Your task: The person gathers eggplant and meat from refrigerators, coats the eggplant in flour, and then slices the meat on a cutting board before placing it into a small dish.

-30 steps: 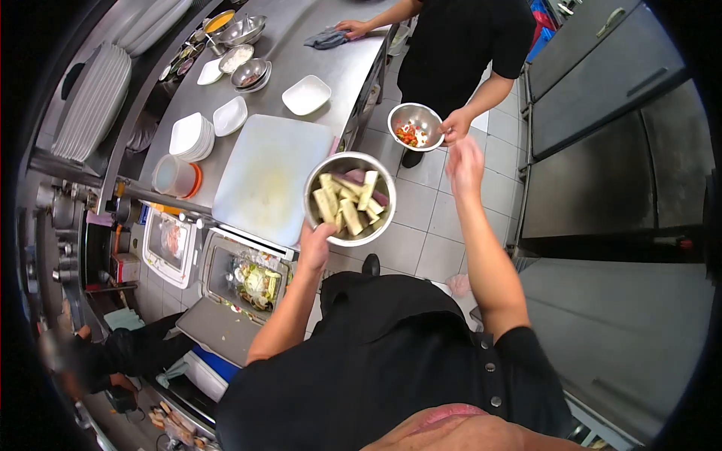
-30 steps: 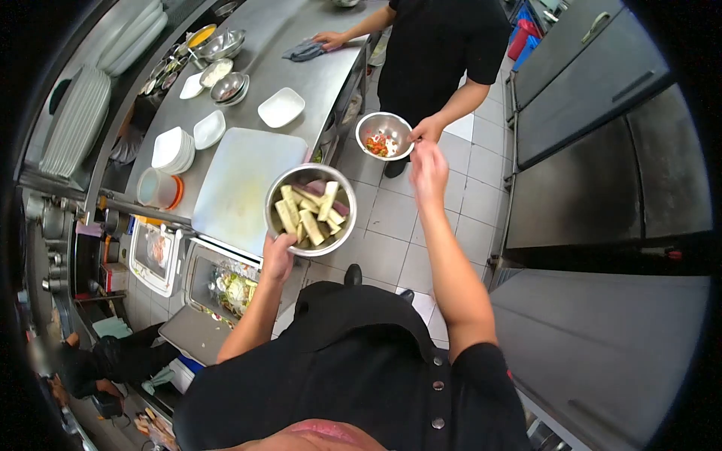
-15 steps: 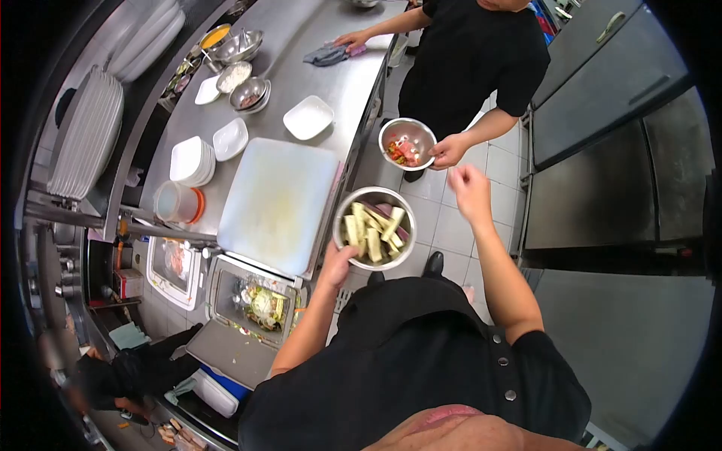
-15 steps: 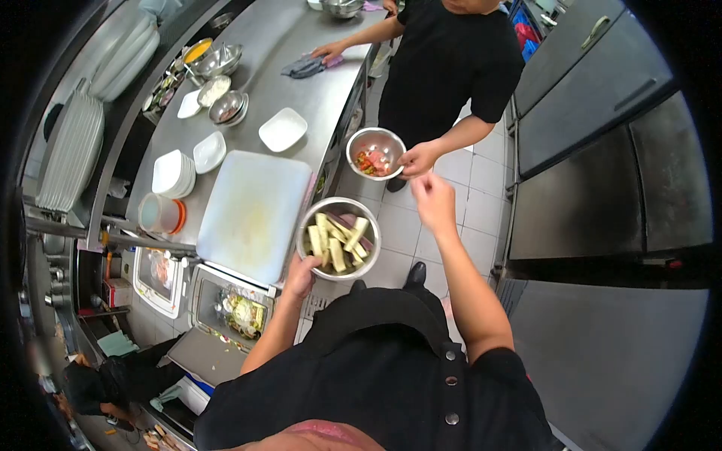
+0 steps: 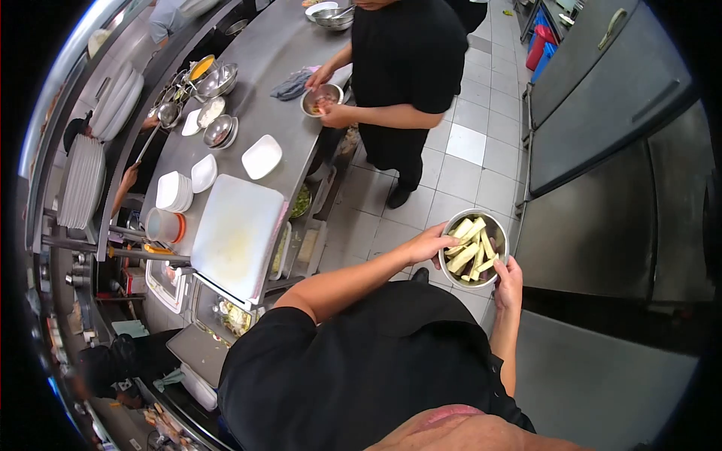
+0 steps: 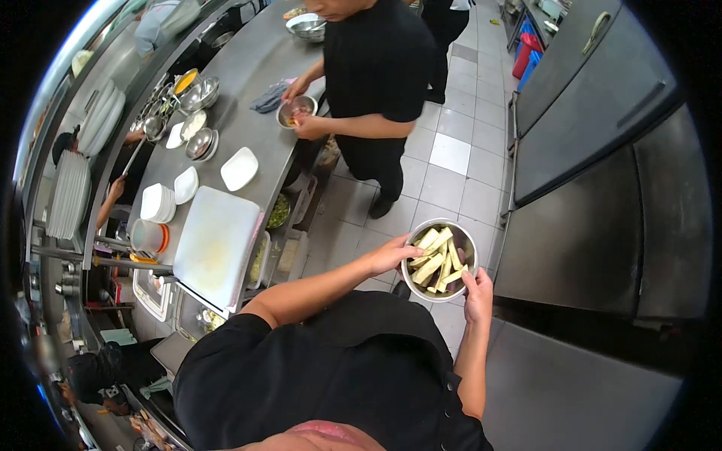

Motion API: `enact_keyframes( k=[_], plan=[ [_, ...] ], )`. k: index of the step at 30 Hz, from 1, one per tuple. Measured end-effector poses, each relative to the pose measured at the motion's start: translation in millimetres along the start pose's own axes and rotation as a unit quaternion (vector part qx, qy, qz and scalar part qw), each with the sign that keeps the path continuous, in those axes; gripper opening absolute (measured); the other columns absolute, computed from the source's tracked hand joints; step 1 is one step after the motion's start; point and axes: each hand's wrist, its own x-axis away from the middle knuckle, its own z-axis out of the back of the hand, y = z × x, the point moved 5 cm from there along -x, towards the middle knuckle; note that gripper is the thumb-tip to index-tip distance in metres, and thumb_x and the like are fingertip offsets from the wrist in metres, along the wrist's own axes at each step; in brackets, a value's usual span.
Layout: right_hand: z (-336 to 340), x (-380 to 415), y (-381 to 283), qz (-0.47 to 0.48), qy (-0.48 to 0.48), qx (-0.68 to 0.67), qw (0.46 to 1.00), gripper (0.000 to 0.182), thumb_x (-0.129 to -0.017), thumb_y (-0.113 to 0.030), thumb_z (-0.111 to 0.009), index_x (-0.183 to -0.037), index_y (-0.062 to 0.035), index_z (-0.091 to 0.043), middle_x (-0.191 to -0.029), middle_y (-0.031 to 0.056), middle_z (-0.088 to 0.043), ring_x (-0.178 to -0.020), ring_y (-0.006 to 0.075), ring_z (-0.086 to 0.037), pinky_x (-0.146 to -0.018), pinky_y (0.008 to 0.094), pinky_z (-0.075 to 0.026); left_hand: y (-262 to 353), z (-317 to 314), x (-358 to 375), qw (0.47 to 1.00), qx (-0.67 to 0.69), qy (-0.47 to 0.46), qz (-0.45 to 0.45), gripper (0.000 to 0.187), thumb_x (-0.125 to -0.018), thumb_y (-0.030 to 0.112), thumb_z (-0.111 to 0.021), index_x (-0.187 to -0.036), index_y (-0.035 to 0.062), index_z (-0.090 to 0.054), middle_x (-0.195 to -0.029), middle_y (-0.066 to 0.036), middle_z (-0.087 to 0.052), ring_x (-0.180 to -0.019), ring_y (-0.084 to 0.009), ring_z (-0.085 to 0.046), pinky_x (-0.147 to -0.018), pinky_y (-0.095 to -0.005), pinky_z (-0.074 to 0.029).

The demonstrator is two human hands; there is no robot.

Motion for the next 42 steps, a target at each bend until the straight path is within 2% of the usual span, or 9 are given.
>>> enact_keyframes(
  k=[6, 12, 15, 17, 20, 24, 25, 27, 42],
  plan=[
    [97, -73, -25, -0.027, 0.018, 0.016, 0.999, 0.016, -0.101, -0.007, -0.064, -0.115, 0.0007, -0.067, -0.108, 0.0094, -0.075, -0.091, 0.0144, -0.072, -0.085, 0.0311, -0.059, 49, -18, -69, 0.998, 0.046, -0.007, 0.037, 0.084, -0.104, 0.058, -0.058, -0.167, 0.0126, -0.025, -0.141, -0.018, -0.059, -0.084, -0.0232, -0.075, -0.072, -0.0355, -0.065],
    [122, -161, -36, -0.017, 0.003, -0.025, 1.000, 0.028, -0.102, -0.008, -0.065, -0.128, 0.0024, -0.063, -0.119, 0.0123, -0.073, -0.104, 0.0197, -0.072, -0.092, 0.0336, -0.058, -42, 138, -73, 0.958, -0.061, 0.248, 0.131, 0.075, -0.102, 0.039, -0.070, -0.162, 0.0084, -0.037, -0.135, -0.015, -0.064, -0.087, -0.0163, -0.072, -0.070, -0.0304, -0.060],
    [120, -228, -55, -0.022, 0.004, -0.039, 0.999, 0.033, -0.102, -0.007, -0.065, -0.132, 0.0037, -0.058, -0.129, 0.0156, -0.069, -0.114, 0.0250, -0.070, -0.099, 0.0379, -0.057, -174, 232, -49, 0.800, -0.540, 0.241, 0.100, 0.070, -0.102, 0.050, -0.062, -0.151, 0.0009, -0.052, -0.139, -0.023, -0.065, -0.102, -0.0319, -0.074, -0.097, -0.0421, -0.057],
    [113, -272, -61, -0.015, -0.011, -0.036, 0.999, 0.028, -0.102, -0.006, -0.065, -0.128, 0.0023, -0.060, -0.125, 0.0141, -0.071, -0.111, 0.0233, -0.071, -0.098, 0.0376, -0.057, -255, 262, -12, 0.783, -0.337, 0.451, 0.266, 0.069, -0.096, 0.057, -0.061, -0.136, 0.0006, -0.063, -0.138, -0.026, -0.065, -0.129, -0.0426, -0.062, -0.108, -0.0486, -0.051],
    [97, -347, -92, -0.018, -0.026, -0.041, 0.999, 0.027, -0.103, -0.006, -0.064, -0.128, 0.0023, -0.061, -0.124, 0.0137, -0.071, -0.109, 0.0226, -0.071, -0.096, 0.0369, -0.058, -359, 256, 9, 0.762, -0.282, 0.449, 0.372, 0.067, -0.094, 0.055, -0.063, -0.128, -0.0028, -0.069, -0.134, -0.027, -0.067, -0.128, -0.0430, -0.063, -0.107, -0.0502, -0.052],
    [53, -438, -129, -0.017, -0.047, -0.056, 0.997, 0.031, -0.103, -0.006, -0.063, -0.132, 0.0032, -0.059, -0.130, 0.0140, -0.069, -0.109, 0.0236, -0.071, -0.094, 0.0366, -0.059, -403, 188, -7, 0.738, 0.063, 0.347, 0.575, 0.055, -0.102, 0.054, -0.056, -0.109, 0.0025, -0.074, -0.090, -0.023, -0.074, -0.082, -0.0373, -0.075, -0.075, -0.0536, -0.061],
    [46, -465, -135, -0.021, -0.059, -0.049, 0.997, 0.031, -0.103, -0.006, -0.063, -0.132, 0.0028, -0.059, -0.129, 0.0135, -0.070, -0.109, 0.0232, -0.071, -0.094, 0.0363, -0.059, -383, 163, -19, 0.788, 0.183, 0.433, 0.397, 0.057, -0.103, 0.059, -0.057, -0.112, 0.0042, -0.072, -0.082, -0.019, -0.070, -0.070, -0.0328, -0.071, -0.063, -0.0521, -0.059],
    [27, -514, -147, -0.012, -0.085, -0.042, 0.995, 0.031, -0.103, -0.007, -0.063, -0.132, 0.0013, -0.060, -0.124, 0.0113, -0.072, -0.105, 0.0214, -0.073, -0.089, 0.0350, -0.061, -371, 156, -43, 0.781, 0.083, 0.299, 0.542, 0.061, -0.102, 0.062, -0.059, -0.124, 0.0056, -0.068, -0.086, -0.017, -0.069, -0.066, -0.0292, -0.067, -0.061, -0.0501, -0.059],
    [-137, -874, -208, -0.036, -0.214, 0.092, 0.972, 0.017, -0.098, -0.011, -0.067, -0.113, -0.0023, -0.066, -0.095, 0.0048, -0.072, -0.077, 0.0129, -0.071, -0.064, 0.0304, -0.060, -170, 260, -289, 0.778, -0.120, 0.493, 0.370, 0.029, -0.098, 0.031, -0.063, -0.099, 0.0062, -0.078, -0.091, -0.019, -0.076, -0.083, -0.0301, -0.076, -0.066, -0.0484, -0.057]
  ],
)
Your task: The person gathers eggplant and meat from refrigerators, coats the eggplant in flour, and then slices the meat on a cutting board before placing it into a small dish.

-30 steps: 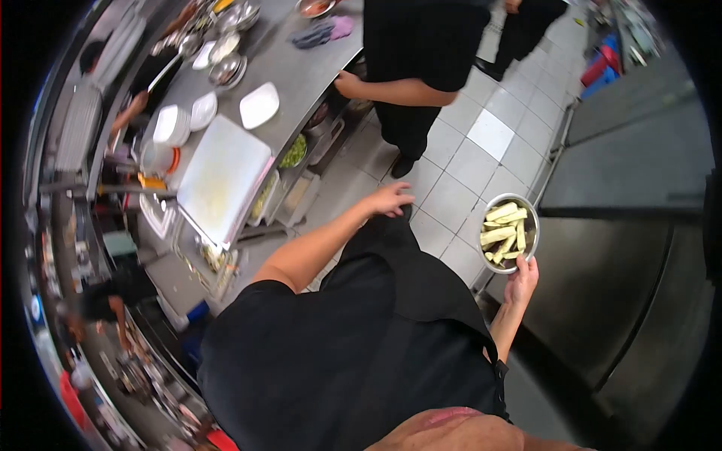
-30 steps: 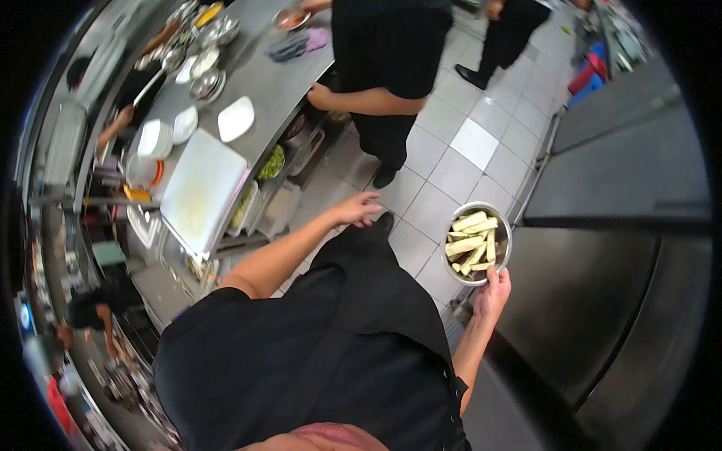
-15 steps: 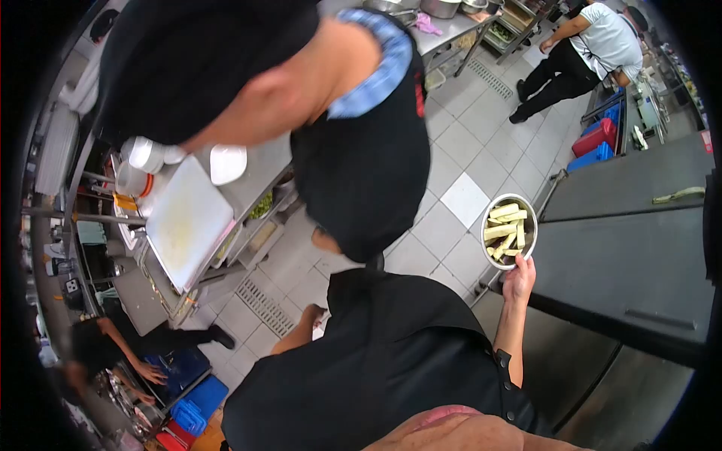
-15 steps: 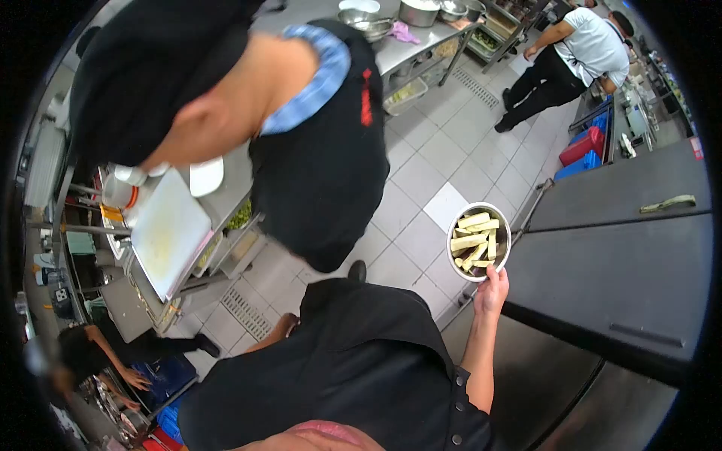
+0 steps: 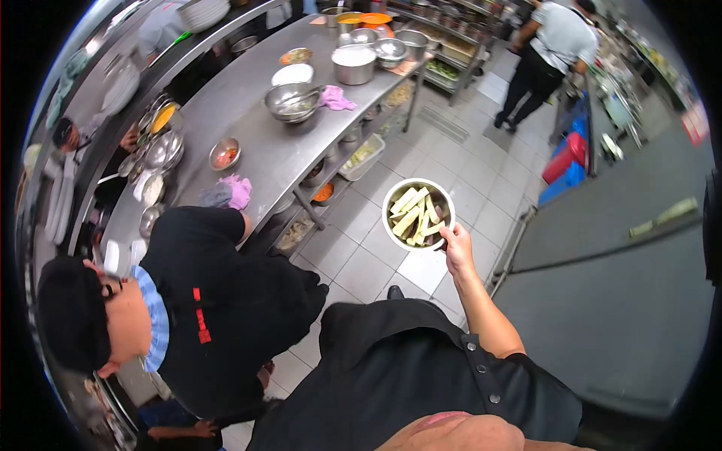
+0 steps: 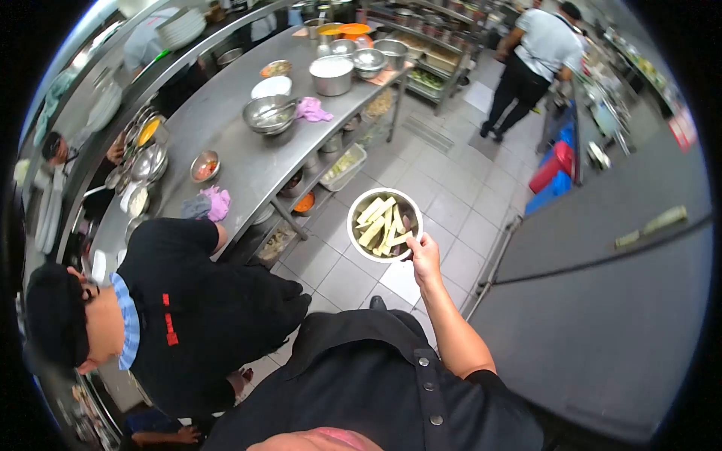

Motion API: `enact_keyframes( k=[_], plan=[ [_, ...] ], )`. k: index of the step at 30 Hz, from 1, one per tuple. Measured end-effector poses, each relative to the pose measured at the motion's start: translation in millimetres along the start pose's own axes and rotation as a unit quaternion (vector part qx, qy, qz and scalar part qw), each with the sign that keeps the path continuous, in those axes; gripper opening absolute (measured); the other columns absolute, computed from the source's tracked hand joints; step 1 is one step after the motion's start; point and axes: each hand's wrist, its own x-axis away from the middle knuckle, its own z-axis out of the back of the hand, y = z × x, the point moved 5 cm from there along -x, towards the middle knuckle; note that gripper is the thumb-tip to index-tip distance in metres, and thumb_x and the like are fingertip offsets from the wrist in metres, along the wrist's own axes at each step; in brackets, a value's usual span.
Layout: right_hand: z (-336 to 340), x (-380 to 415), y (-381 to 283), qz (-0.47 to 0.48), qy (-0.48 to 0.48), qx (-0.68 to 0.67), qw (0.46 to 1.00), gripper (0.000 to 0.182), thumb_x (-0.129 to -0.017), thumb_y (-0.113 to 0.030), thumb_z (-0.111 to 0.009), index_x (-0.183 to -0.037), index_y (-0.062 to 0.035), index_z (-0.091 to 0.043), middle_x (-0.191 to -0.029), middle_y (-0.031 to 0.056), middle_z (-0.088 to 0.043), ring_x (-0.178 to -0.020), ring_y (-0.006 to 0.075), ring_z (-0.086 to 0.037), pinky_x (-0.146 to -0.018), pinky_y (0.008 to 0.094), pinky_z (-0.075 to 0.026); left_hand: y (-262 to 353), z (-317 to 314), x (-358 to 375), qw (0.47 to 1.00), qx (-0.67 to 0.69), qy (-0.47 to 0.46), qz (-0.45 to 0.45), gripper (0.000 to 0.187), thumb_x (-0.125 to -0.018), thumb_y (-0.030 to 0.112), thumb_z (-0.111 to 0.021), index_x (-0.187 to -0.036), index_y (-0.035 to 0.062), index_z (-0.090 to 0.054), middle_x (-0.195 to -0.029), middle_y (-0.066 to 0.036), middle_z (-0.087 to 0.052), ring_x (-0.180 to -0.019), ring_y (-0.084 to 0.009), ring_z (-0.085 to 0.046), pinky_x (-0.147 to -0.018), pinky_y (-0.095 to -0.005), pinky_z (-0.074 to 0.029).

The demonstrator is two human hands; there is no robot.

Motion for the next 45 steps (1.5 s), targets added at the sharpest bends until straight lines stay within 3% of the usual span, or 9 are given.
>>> enact_keyframes(
  k=[16, 20, 22, 24, 27, 29, 32, 37, 45],
  plan=[
    [-113, -385, -89, -0.021, -0.040, -0.032, 0.998, 0.019, -0.101, -0.008, -0.062, -0.119, -0.0012, -0.060, -0.102, 0.0117, -0.073, -0.077, 0.0208, -0.072, -0.057, 0.0331, -0.056, 241, 83, -137, 0.949, 0.259, 0.042, 0.173, 0.037, -0.099, 0.028, -0.065, -0.105, -0.0082, -0.071, -0.079, -0.024, -0.071, -0.073, -0.0326, -0.074, -0.069, -0.0512, -0.063],
    [-143, -488, -148, 0.008, -0.070, -0.020, 0.997, 0.024, -0.098, -0.008, -0.061, -0.121, -0.0019, -0.059, -0.104, 0.0122, -0.073, -0.084, 0.0231, -0.072, -0.067, 0.0390, -0.055, 231, 465, -186, 0.804, 0.254, 0.522, 0.130, 0.040, -0.096, 0.031, -0.069, -0.114, -0.0051, -0.070, -0.091, -0.023, -0.072, -0.084, -0.0321, -0.073, -0.077, -0.0477, -0.061],
    [-164, -548, -184, 0.030, -0.066, 0.004, 0.997, 0.026, -0.098, -0.008, -0.059, -0.123, 0.0010, -0.058, -0.106, 0.0154, -0.074, -0.085, 0.0238, -0.074, -0.064, 0.0362, -0.056, 283, 598, -181, 0.731, 0.290, 0.614, 0.067, 0.043, -0.095, 0.033, -0.072, -0.118, -0.0035, -0.069, -0.097, -0.023, -0.072, -0.090, -0.0319, -0.073, -0.081, -0.0459, -0.060],
    [-184, -617, -215, 0.037, -0.093, 0.004, 0.995, 0.027, -0.100, -0.006, -0.056, -0.125, 0.0013, -0.059, -0.108, 0.0149, -0.074, -0.085, 0.0230, -0.074, -0.066, 0.0358, -0.058, 320, 581, -228, 0.770, 0.298, 0.562, 0.051, 0.046, -0.094, 0.034, -0.074, -0.122, -0.0020, -0.068, -0.103, -0.022, -0.073, -0.095, -0.0316, -0.073, -0.085, -0.0441, -0.058],
    [-212, -753, -239, 0.066, -0.137, 0.011, 0.988, 0.021, -0.101, -0.008, -0.058, -0.118, 0.0039, -0.062, -0.107, 0.0177, -0.073, -0.085, 0.0256, -0.074, -0.067, 0.0409, -0.062, 343, 329, -298, 0.912, 0.275, 0.265, 0.152, 0.052, -0.092, 0.036, -0.077, -0.128, 0.0003, -0.067, -0.112, -0.021, -0.074, -0.103, -0.0312, -0.072, -0.091, -0.0414, -0.057],
    [-233, -851, -242, 0.066, -0.097, -0.004, 0.993, 0.017, -0.101, -0.008, -0.059, -0.110, 0.0058, -0.062, -0.093, 0.0169, -0.073, -0.073, 0.0269, -0.074, -0.059, 0.0386, -0.063, 375, 193, -277, 0.900, 0.344, 0.131, 0.233, 0.057, -0.090, 0.038, -0.079, -0.133, 0.0019, -0.067, -0.117, -0.021, -0.074, -0.109, -0.0310, -0.072, -0.095, -0.0397, -0.056],
    [-265, -978, -246, 0.046, -0.103, 0.001, 0.994, 0.017, -0.100, -0.008, -0.058, -0.109, 0.0054, -0.064, -0.089, 0.0160, -0.073, -0.061, 0.0250, -0.071, -0.051, 0.0337, -0.061, 417, 169, -283, 0.879, 0.354, 0.181, 0.265, 0.061, -0.090, 0.039, -0.079, -0.136, 0.0021, -0.065, -0.124, -0.023, -0.074, -0.118, -0.0352, -0.071, -0.102, -0.0401, -0.054],
    [-288, -1132, -250, 0.010, -0.071, 0.043, 0.996, 0.018, -0.100, -0.007, -0.058, -0.109, 0.0074, -0.065, -0.082, 0.0150, -0.073, -0.054, 0.0216, -0.069, -0.048, 0.0291, -0.060, 572, 253, -273, 0.876, 0.368, 0.233, 0.206, 0.060, -0.092, 0.037, -0.077, -0.139, 0.0020, -0.063, -0.127, -0.024, -0.073, -0.118, -0.0369, -0.071, -0.103, -0.0431, -0.054],
    [-290, -1214, -256, -0.020, -0.123, 0.063, 0.990, 0.017, -0.101, -0.009, -0.061, -0.108, 0.0057, -0.063, -0.079, 0.0144, -0.071, -0.053, 0.0199, -0.067, -0.049, 0.0286, -0.059, 914, 589, -325, 0.817, 0.356, 0.438, -0.119, 0.045, -0.098, 0.019, -0.073, -0.136, -0.0014, -0.062, -0.127, -0.021, -0.071, -0.109, -0.0319, -0.073, -0.088, -0.0387, -0.059]
  ],
)
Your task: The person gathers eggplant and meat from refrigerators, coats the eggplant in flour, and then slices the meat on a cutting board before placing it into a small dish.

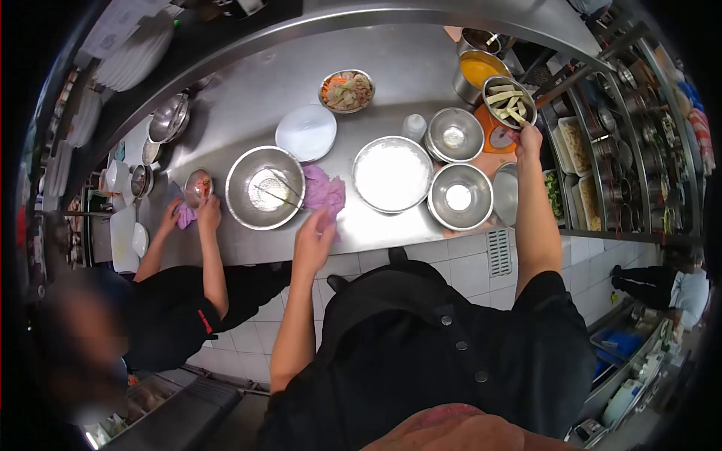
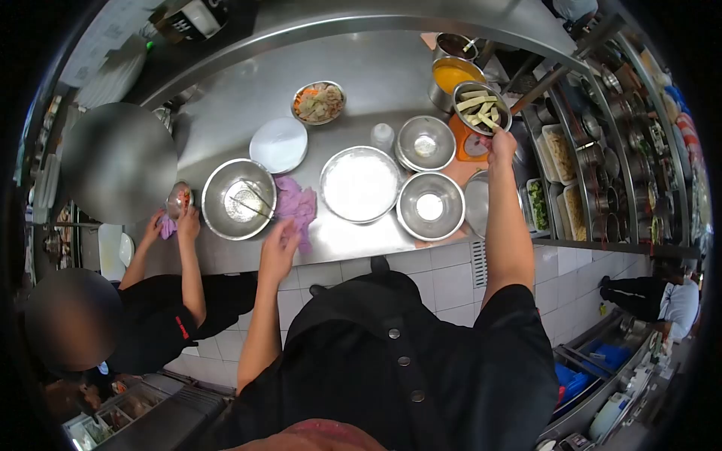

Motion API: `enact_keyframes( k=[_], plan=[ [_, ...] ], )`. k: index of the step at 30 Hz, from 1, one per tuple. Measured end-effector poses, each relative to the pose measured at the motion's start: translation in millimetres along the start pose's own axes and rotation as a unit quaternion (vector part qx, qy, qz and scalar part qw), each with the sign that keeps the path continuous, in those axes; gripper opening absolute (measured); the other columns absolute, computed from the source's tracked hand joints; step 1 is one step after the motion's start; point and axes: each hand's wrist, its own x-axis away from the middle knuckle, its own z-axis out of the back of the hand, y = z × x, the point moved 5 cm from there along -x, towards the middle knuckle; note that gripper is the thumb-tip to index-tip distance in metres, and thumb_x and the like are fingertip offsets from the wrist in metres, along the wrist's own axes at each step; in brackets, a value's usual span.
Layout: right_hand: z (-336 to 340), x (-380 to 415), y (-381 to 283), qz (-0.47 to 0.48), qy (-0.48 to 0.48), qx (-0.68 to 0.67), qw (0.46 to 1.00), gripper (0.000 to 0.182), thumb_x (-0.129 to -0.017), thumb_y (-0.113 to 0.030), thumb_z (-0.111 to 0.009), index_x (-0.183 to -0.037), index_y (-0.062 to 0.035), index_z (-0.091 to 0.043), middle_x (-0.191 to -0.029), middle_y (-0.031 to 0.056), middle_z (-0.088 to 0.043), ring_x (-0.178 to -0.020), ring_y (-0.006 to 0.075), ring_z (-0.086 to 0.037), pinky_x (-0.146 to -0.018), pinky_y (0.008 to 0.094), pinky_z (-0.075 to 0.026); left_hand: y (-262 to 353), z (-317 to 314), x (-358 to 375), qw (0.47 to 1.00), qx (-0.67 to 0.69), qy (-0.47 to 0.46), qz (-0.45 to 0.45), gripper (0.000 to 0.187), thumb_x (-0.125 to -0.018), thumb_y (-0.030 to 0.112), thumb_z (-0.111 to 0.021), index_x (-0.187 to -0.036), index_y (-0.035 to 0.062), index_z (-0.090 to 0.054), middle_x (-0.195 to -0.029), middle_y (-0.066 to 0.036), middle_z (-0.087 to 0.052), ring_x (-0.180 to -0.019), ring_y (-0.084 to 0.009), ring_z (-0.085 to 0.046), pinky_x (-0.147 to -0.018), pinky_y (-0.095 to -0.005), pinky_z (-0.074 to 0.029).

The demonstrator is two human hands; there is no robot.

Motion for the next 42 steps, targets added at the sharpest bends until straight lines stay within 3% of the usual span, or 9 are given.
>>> enact_keyframes(
  k=[7, 12, 19, 22, 24, 28, 30, 37, 42],
  plan=[
    [37, 0, 5, 0.020, -0.003, -0.032, 0.999, 0.031, -0.105, -0.025, -0.064, -0.106, 0.0057, -0.061, -0.083, 0.0148, -0.071, -0.055, 0.0196, -0.067, -0.048, 0.0301, -0.057, 85, -150, -204, 0.975, -0.152, -0.026, -0.161, 0.089, -0.079, 0.036, -0.090, -0.151, -0.0003, -0.051, -0.147, -0.025, -0.060, -0.136, -0.0380, -0.059, -0.113, -0.0444, -0.047],
    [60, -14, -2, 0.043, 0.023, 0.025, 0.999, 0.036, -0.105, -0.032, -0.067, -0.107, 0.0027, -0.061, -0.080, 0.0129, -0.068, -0.057, 0.0203, -0.067, -0.049, 0.0313, -0.056, 84, -205, -268, 0.962, -0.173, -0.180, -0.108, 0.102, -0.066, 0.044, -0.095, -0.149, 0.0007, -0.054, -0.144, -0.025, -0.063, -0.135, -0.0384, -0.060, -0.113, -0.0442, -0.048],
    [36, -67, 10, 0.001, -0.074, 0.103, 0.992, 0.020, -0.102, -0.016, -0.065, -0.107, 0.0033, -0.061, -0.087, 0.0135, -0.071, -0.053, 0.0182, -0.066, -0.045, 0.0266, -0.055, 101, -206, -277, 0.983, -0.164, -0.071, -0.049, 0.080, -0.066, 0.034, -0.093, -0.135, 0.0044, -0.064, -0.132, -0.024, -0.069, -0.123, -0.0395, -0.066, -0.106, -0.0445, -0.051],
    [16, -44, -16, 0.043, -0.078, 0.100, 0.991, 0.013, -0.099, -0.007, -0.060, -0.105, 0.0037, -0.063, -0.091, 0.0130, -0.072, -0.057, 0.0182, -0.069, -0.045, 0.0269, -0.057, 144, -191, -263, 0.999, 0.001, -0.005, -0.052, 0.066, -0.065, 0.027, -0.091, -0.124, 0.0059, -0.068, -0.122, -0.020, -0.072, -0.118, -0.0385, -0.066, -0.105, -0.0446, -0.051],
    [13, -27, -31, 0.088, -0.085, 0.103, 0.987, 0.013, -0.097, -0.005, -0.059, -0.105, 0.0034, -0.065, -0.093, 0.0111, -0.073, -0.063, 0.0168, -0.070, -0.045, 0.0275, -0.058, 205, -171, -243, 0.942, -0.075, 0.160, -0.285, 0.053, -0.065, 0.022, -0.086, -0.114, 0.0080, -0.071, -0.110, -0.015, -0.069, -0.111, -0.0359, -0.064, -0.096, -0.0456, -0.051],
    [-4, 22, -30, 0.114, -0.098, 0.107, 0.983, 0.016, -0.097, -0.008, -0.064, -0.109, 0.0028, -0.066, -0.093, 0.0103, -0.073, -0.064, 0.0168, -0.070, -0.047, 0.0271, -0.060, 295, -141, -228, 0.855, -0.280, 0.161, -0.405, 0.038, -0.072, 0.022, -0.081, -0.108, 0.0122, -0.075, -0.103, -0.010, -0.064, -0.108, -0.0309, -0.062, -0.087, -0.0426, -0.050],
    [-32, 67, -30, 0.095, -0.094, 0.089, 0.987, 0.013, -0.097, -0.007, -0.065, -0.105, 0.0025, -0.067, -0.091, 0.0101, -0.073, -0.063, 0.0158, -0.070, -0.046, 0.0276, -0.059, 309, -163, -232, 0.730, -0.487, 0.043, -0.478, 0.023, -0.083, 0.023, -0.073, -0.103, 0.0155, -0.078, -0.108, -0.007, -0.067, -0.109, -0.0264, -0.063, -0.083, -0.0411, -0.048],
    [-94, 142, -9, 0.062, -0.128, 0.001, 0.990, 0.016, -0.097, -0.005, -0.059, -0.108, 0.0048, -0.064, -0.096, 0.0124, -0.071, -0.066, 0.0178, -0.070, -0.045, 0.0274, -0.059, 317, -148, -225, 0.584, -0.690, -0.025, -0.427, 0.023, -0.091, 0.025, -0.067, -0.105, 0.0145, -0.082, -0.114, -0.003, -0.072, -0.110, -0.0239, -0.065, -0.084, -0.0403, -0.047],
    [-112, 171, -6, 0.060, -0.135, 0.024, 0.989, 0.012, -0.096, -0.004, -0.060, -0.104, 0.0050, -0.063, -0.092, 0.0123, -0.070, -0.064, 0.0182, -0.068, -0.046, 0.0293, -0.058, 320, -139, -213, 0.615, -0.685, -0.025, -0.389, 0.024, -0.091, 0.025, -0.067, -0.107, 0.0148, -0.083, -0.116, -0.004, -0.073, -0.110, -0.0242, -0.066, -0.085, -0.0402, -0.047]
  ],
)
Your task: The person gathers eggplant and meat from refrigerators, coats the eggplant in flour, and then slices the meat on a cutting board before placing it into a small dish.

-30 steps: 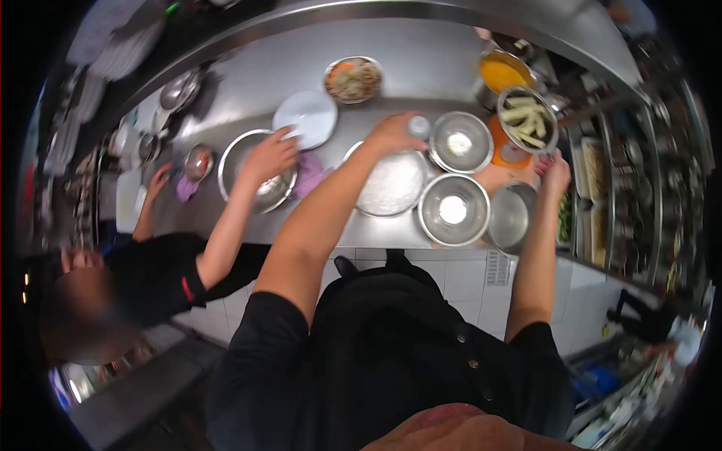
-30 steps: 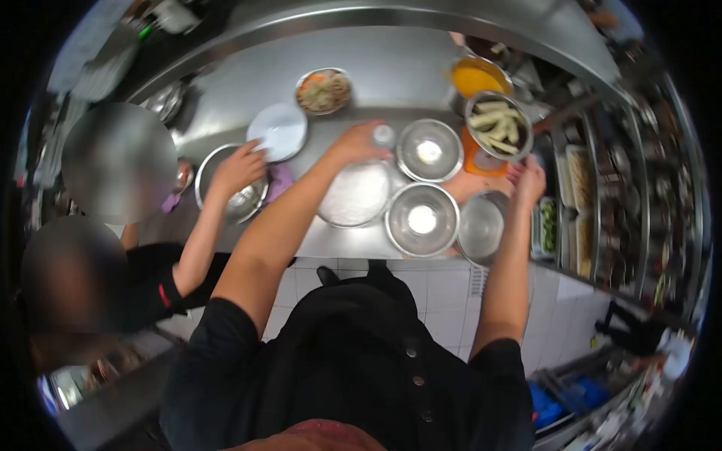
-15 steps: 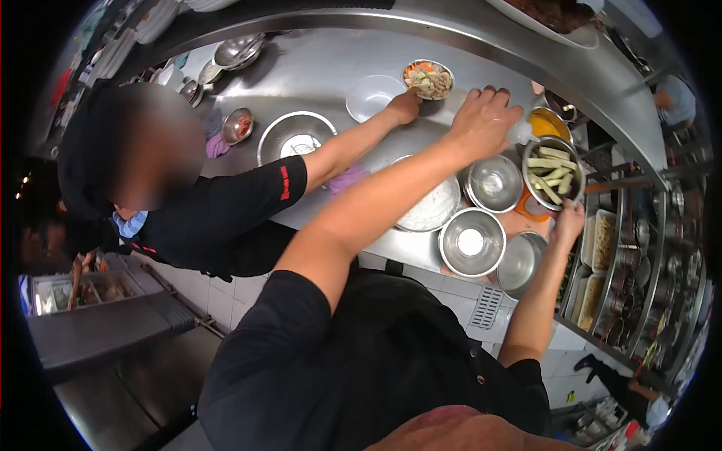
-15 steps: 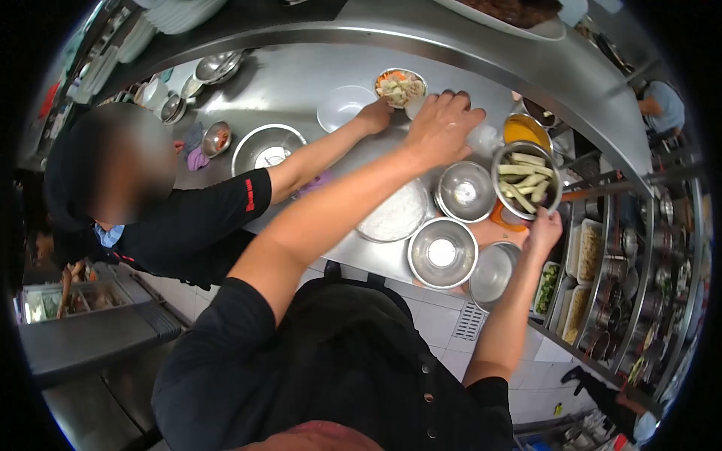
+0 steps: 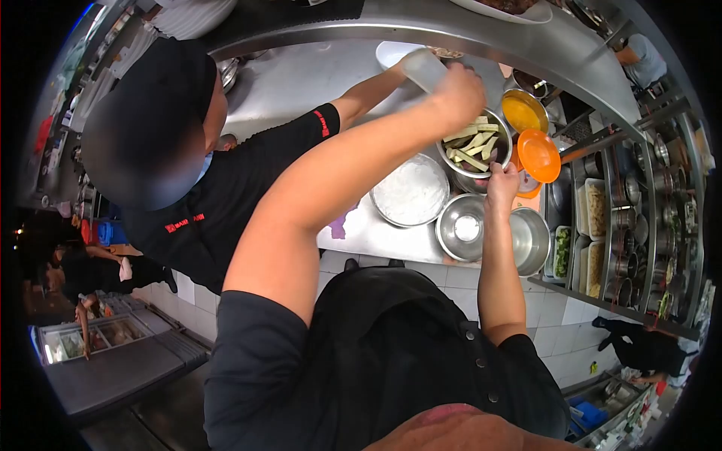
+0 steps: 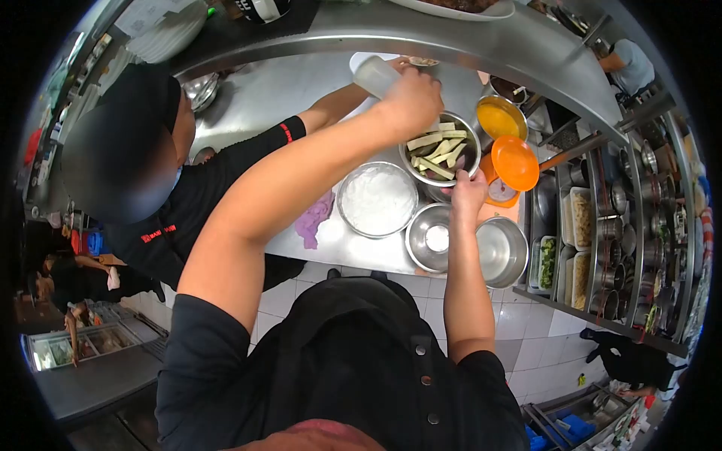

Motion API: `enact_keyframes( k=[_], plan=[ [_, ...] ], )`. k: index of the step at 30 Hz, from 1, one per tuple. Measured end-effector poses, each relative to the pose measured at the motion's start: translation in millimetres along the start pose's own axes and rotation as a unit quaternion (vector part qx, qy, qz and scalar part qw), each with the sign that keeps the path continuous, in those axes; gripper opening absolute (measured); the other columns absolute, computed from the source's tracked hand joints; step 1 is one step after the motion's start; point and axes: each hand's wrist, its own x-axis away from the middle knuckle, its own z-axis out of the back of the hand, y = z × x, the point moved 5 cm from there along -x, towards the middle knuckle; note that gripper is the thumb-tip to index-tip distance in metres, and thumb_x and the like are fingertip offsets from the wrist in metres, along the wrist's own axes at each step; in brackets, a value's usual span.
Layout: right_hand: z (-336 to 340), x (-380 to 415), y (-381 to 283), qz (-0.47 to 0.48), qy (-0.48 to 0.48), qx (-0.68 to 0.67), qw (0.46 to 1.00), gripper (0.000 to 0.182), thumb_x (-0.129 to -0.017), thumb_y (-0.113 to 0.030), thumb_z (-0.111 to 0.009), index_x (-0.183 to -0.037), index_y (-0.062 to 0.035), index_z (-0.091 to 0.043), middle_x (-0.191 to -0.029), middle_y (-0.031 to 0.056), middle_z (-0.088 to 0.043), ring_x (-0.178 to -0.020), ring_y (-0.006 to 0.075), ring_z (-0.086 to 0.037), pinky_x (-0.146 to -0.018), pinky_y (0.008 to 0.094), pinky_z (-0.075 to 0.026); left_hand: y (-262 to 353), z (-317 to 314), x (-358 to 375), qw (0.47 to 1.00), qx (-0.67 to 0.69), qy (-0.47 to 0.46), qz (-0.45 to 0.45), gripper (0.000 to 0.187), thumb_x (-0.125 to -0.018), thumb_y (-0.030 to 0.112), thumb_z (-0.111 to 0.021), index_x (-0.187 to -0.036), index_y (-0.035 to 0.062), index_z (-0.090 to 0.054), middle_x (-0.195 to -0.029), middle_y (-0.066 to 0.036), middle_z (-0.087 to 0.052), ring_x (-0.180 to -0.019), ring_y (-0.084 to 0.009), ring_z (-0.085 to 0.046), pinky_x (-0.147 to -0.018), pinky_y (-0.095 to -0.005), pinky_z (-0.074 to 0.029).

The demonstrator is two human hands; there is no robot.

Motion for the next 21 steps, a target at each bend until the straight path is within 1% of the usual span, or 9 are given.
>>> enact_keyframes(
  k=[3, 4, 5, 7, 9, 11, 13, 16, 21],
  plan=[
    [-3, 2, 9, -0.005, -0.017, 0.062, 0.998, 0.012, -0.097, -0.005, -0.061, -0.106, 0.0022, -0.065, -0.095, 0.0087, -0.070, -0.068, 0.0157, -0.069, -0.047, 0.0272, -0.060, 2, -13, 4, 0.999, 0.015, -0.044, -0.012, 0.024, -0.091, 0.024, -0.068, -0.107, 0.0151, -0.083, -0.115, -0.005, -0.074, -0.109, -0.0239, -0.068, -0.084, -0.0437, -0.048],
    [-4, 2, 11, -0.002, -0.018, 0.049, 0.999, 0.014, -0.096, -0.005, -0.061, -0.107, 0.0028, -0.066, -0.095, 0.0092, -0.071, -0.066, 0.0159, -0.069, -0.047, 0.0270, -0.059, 16, -21, 1, 0.998, 0.028, -0.049, -0.026, 0.023, -0.091, 0.025, -0.068, -0.107, 0.0170, -0.083, -0.111, -0.004, -0.075, -0.108, -0.0240, -0.068, -0.082, -0.0448, -0.048],
    [-5, -2, 19, -0.005, -0.021, 0.057, 0.998, 0.015, -0.098, -0.007, -0.064, -0.108, 0.0025, -0.067, -0.095, 0.0093, -0.072, -0.065, 0.0161, -0.070, -0.046, 0.0265, -0.058, 16, -23, 1, 0.998, 0.045, -0.034, -0.028, 0.023, -0.090, 0.025, -0.068, -0.106, 0.0177, -0.083, -0.108, -0.003, -0.076, -0.106, -0.0238, -0.069, -0.083, -0.0444, -0.048],
    [-11, -8, 23, -0.004, -0.024, 0.058, 0.998, 0.015, -0.099, -0.011, -0.066, -0.108, 0.0015, -0.067, -0.094, 0.0088, -0.073, -0.064, 0.0161, -0.070, -0.045, 0.0258, -0.056, -11, -38, -5, 0.997, 0.070, 0.011, 0.031, 0.024, -0.089, 0.026, -0.069, -0.106, 0.0170, -0.083, -0.103, -0.003, -0.077, -0.103, -0.0238, -0.070, -0.083, -0.0441, -0.047],
    [-15, -11, 22, -0.001, -0.029, 0.055, 0.998, 0.017, -0.101, -0.014, -0.069, -0.102, 0.0027, -0.066, -0.090, 0.0104, -0.072, -0.066, 0.0160, -0.070, -0.046, 0.0269, -0.057, -10, -56, -13, 0.995, 0.089, -0.036, 0.023, 0.023, -0.089, 0.025, -0.069, -0.105, 0.0160, -0.083, -0.104, -0.004, -0.078, -0.103, -0.0258, -0.071, -0.085, -0.0462, -0.048],
    [-11, -20, 33, 0.004, -0.030, 0.053, 0.998, 0.011, -0.099, -0.009, -0.067, -0.102, 0.0021, -0.065, -0.091, 0.0099, -0.072, -0.065, 0.0161, -0.070, -0.046, 0.0268, -0.057, 13, -58, -14, 0.992, 0.099, -0.078, -0.031, 0.024, -0.091, 0.025, -0.067, -0.107, 0.0163, -0.083, -0.112, -0.008, -0.078, -0.108, -0.0285, -0.070, -0.087, -0.0503, -0.049],
    [-8, -13, 32, 0.005, -0.030, 0.064, 0.997, 0.008, -0.098, -0.004, -0.064, -0.102, 0.0023, -0.064, -0.092, 0.0102, -0.072, -0.064, 0.0163, -0.069, -0.045, 0.0269, -0.057, 12, -45, -5, 0.990, 0.125, -0.055, -0.025, 0.027, -0.093, 0.026, -0.066, -0.111, 0.0153, -0.082, -0.119, -0.012, -0.076, -0.114, -0.0313, -0.068, -0.090, -0.0545, -0.050],
    [-10, -8, 33, -0.006, -0.039, 0.055, 0.998, 0.005, -0.097, -0.001, -0.060, -0.101, 0.0017, -0.063, -0.092, 0.0110, -0.071, -0.063, 0.0171, -0.069, -0.044, 0.0267, -0.057, 18, -35, 1, 0.994, 0.055, -0.087, -0.037, 0.030, -0.095, 0.029, -0.065, -0.116, 0.0149, -0.081, -0.121, -0.012, -0.075, -0.116, -0.0326, -0.066, -0.091, -0.0565, -0.050],
    [-17, -9, 38, -0.016, -0.059, 0.075, 0.995, 0.005, -0.098, -0.002, -0.060, -0.101, 0.0010, -0.062, -0.093, 0.0113, -0.071, -0.063, 0.0176, -0.070, -0.045, 0.0259, -0.057, -45, -55, 36, 0.991, -0.018, -0.130, 0.002, 0.028, -0.094, 0.029, -0.066, -0.114, 0.0157, -0.081, -0.120, -0.010, -0.076, -0.117, -0.0318, -0.066, -0.092, -0.0537, -0.050]
  ],
)
